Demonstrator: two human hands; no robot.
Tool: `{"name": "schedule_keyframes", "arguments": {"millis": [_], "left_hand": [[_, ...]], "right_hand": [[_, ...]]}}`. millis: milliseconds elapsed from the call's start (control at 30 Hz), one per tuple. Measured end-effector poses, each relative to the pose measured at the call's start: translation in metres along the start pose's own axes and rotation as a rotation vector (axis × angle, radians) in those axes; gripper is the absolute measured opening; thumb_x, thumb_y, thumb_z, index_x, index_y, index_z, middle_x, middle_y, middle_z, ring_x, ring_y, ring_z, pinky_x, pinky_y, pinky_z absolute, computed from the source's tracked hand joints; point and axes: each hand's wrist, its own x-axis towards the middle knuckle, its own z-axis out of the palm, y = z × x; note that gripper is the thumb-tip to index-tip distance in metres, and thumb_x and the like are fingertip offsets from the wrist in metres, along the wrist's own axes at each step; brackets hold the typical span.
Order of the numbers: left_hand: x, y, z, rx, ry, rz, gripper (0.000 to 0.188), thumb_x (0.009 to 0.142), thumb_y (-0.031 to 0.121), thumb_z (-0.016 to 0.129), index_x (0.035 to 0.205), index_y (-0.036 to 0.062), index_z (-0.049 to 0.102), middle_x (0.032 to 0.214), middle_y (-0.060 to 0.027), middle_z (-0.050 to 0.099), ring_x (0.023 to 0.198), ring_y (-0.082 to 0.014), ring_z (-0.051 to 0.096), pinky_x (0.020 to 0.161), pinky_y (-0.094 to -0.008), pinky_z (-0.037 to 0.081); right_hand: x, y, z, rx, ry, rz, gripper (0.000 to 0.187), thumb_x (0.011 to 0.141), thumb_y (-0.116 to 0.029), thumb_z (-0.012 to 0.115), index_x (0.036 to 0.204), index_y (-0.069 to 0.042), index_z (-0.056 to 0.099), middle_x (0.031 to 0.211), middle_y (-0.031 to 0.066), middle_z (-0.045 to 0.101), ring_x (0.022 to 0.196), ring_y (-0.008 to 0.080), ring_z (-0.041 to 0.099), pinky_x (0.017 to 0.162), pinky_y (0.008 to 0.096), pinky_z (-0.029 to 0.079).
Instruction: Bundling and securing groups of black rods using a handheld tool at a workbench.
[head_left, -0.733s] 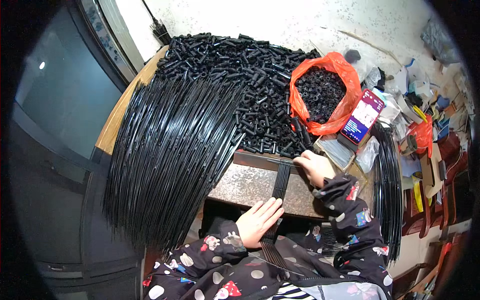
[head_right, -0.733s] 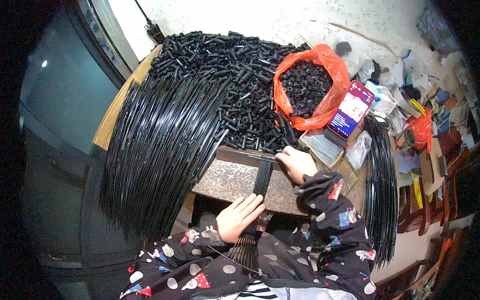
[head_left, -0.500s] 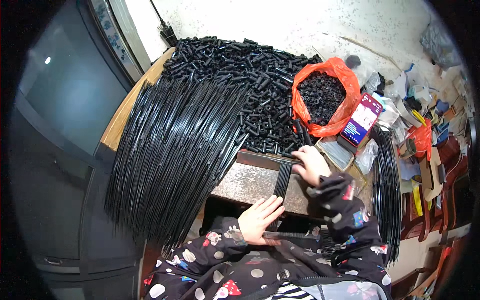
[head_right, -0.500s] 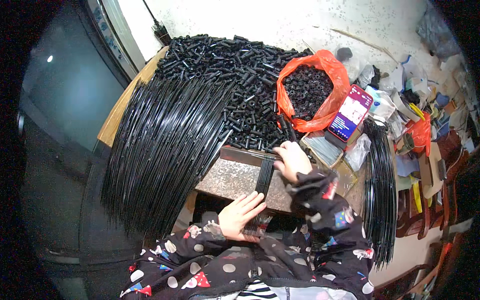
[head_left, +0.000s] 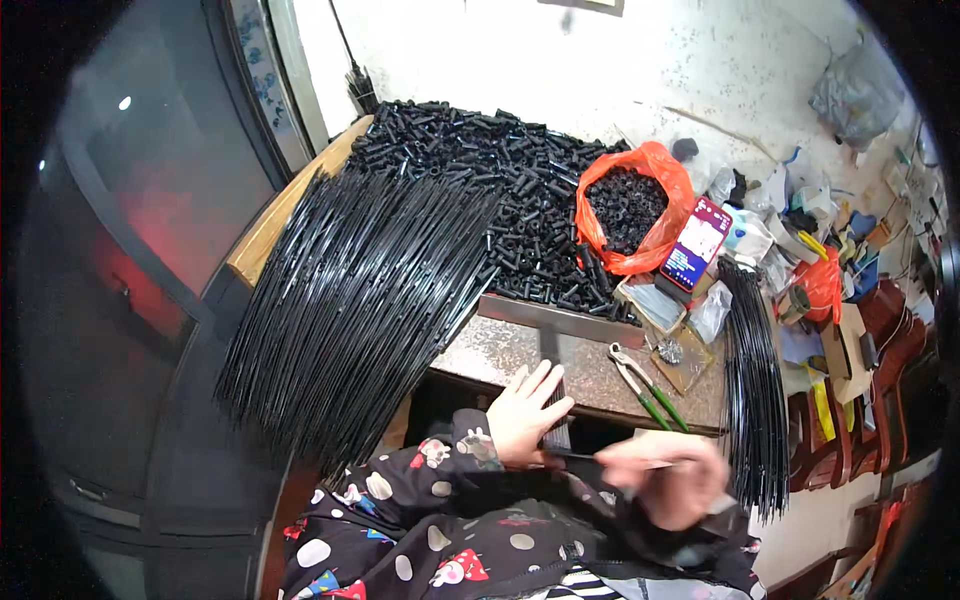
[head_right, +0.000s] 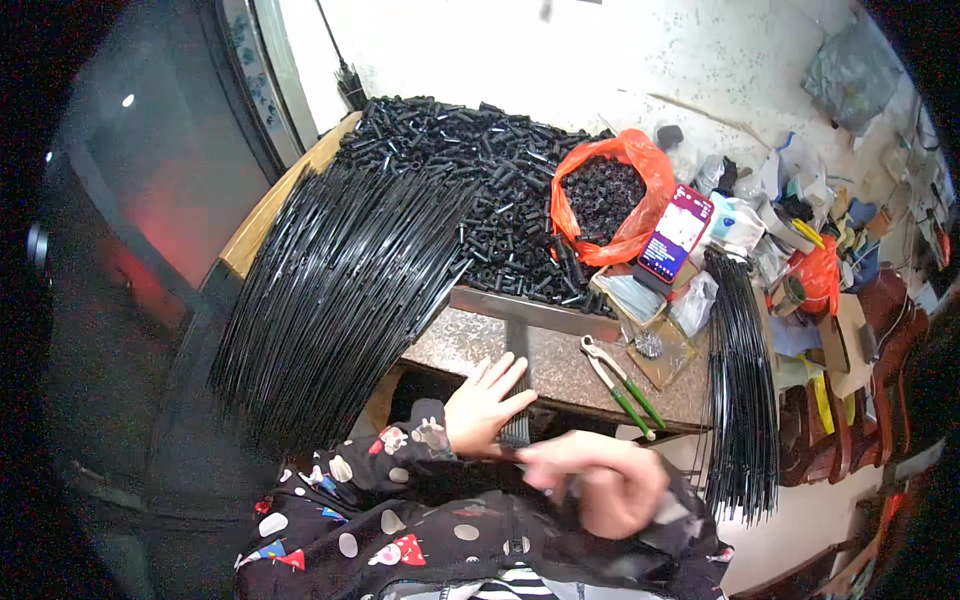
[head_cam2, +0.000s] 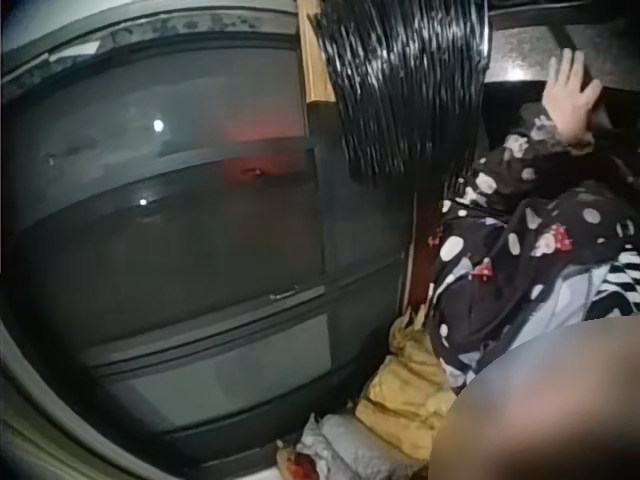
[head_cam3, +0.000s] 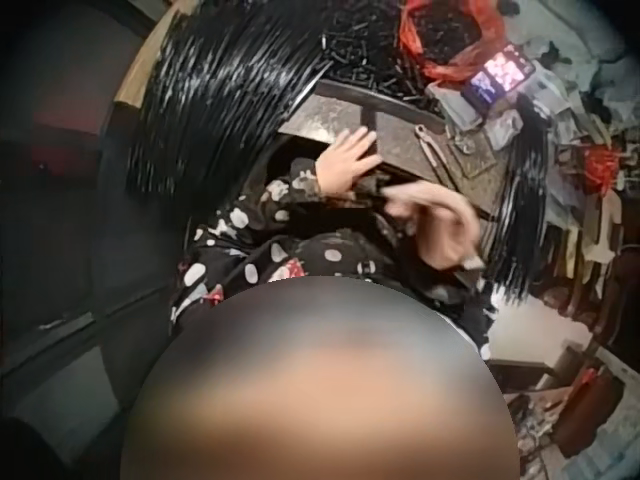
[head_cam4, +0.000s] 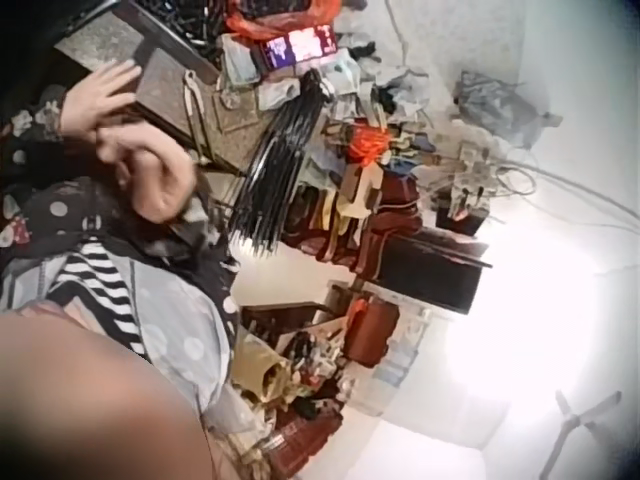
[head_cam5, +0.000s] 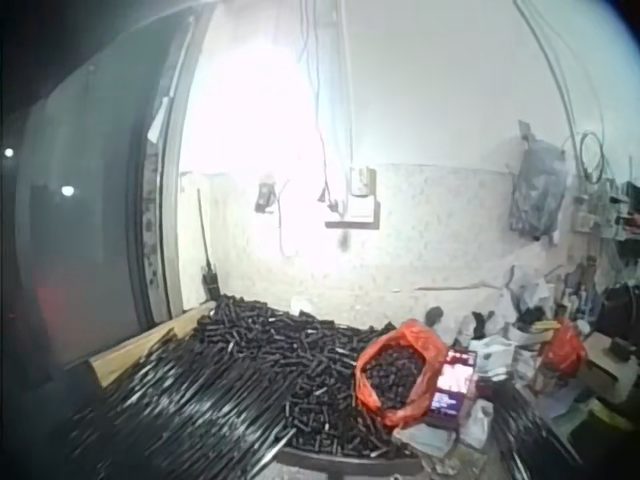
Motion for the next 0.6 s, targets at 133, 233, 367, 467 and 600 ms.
{"name": "schedule_keyframes", "arguments": {"millis": [133,233,367,467,600], "left_hand": [[0.027,0.003,-0.023,-0.078,0.033,0.085,0.042,0.053,0.022,0.061,0.088,0.0051,0.047,0.093,-0.0095,0.047,0.095,-0.0248,0.039,0.081,-0.0365,0.027],[0.028,0.006,-0.037,-0.502,-0.037,0.076,0.029,0.057,0.003,0.055,0.086,0.0059,0.049,0.08,-0.0098,0.051,0.08,-0.0229,0.048,0.067,-0.0293,0.038],[0.034,0.001,-0.042,-0.503,0.059,0.064,0.023,0.062,0.0,0.047,0.085,0.0014,0.046,0.073,-0.0122,0.051,0.066,-0.0239,0.049,0.061,-0.0289,0.039],[0.037,-0.005,-0.047,-0.895,0.525,-0.371,0.01,0.073,0.01,0.045,0.075,0.0,0.048,0.062,-0.008,0.049,0.054,-0.0143,0.045,0.052,-0.0254,0.037],[0.062,-0.001,-0.055,-1.641,1.186,-0.566,0.027,0.081,0.024,0.034,0.06,0.0077,0.036,0.053,0.0021,0.032,0.047,-0.0081,0.031,0.055,-0.024,0.034]], "right_hand": [[0.015,-0.051,-0.042,0.274,-0.311,-0.501,0.015,0.074,-0.01,0.045,0.082,0.002,0.042,0.058,0.0151,0.051,0.047,0.024,0.052,0.055,0.0376,0.046],[0.008,-0.069,-0.044,0.475,0.023,-0.512,0.007,0.077,-0.008,0.038,0.075,-0.001,0.04,0.057,0.0113,0.05,0.045,0.0231,0.05,0.051,0.0347,0.045],[0.031,-0.045,-0.018,0.048,0.395,-0.504,0.025,0.073,-0.017,0.045,0.091,0.0,0.044,0.066,0.0105,0.051,0.064,0.0196,0.052,0.065,0.0298,0.042],[0.033,0.022,-0.004,-0.842,-0.196,0.166,0.027,0.072,-0.015,0.041,0.092,0.002,0.044,0.086,0.0166,0.049,0.08,0.021,0.05,0.074,0.0289,0.036],[0.022,0.1,0.026,0.391,-0.149,0.677,0.032,0.081,-0.023,0.028,0.105,-0.003,0.033,0.095,0.0177,0.045,0.09,0.0182,0.044,0.078,0.0312,0.033]]}}
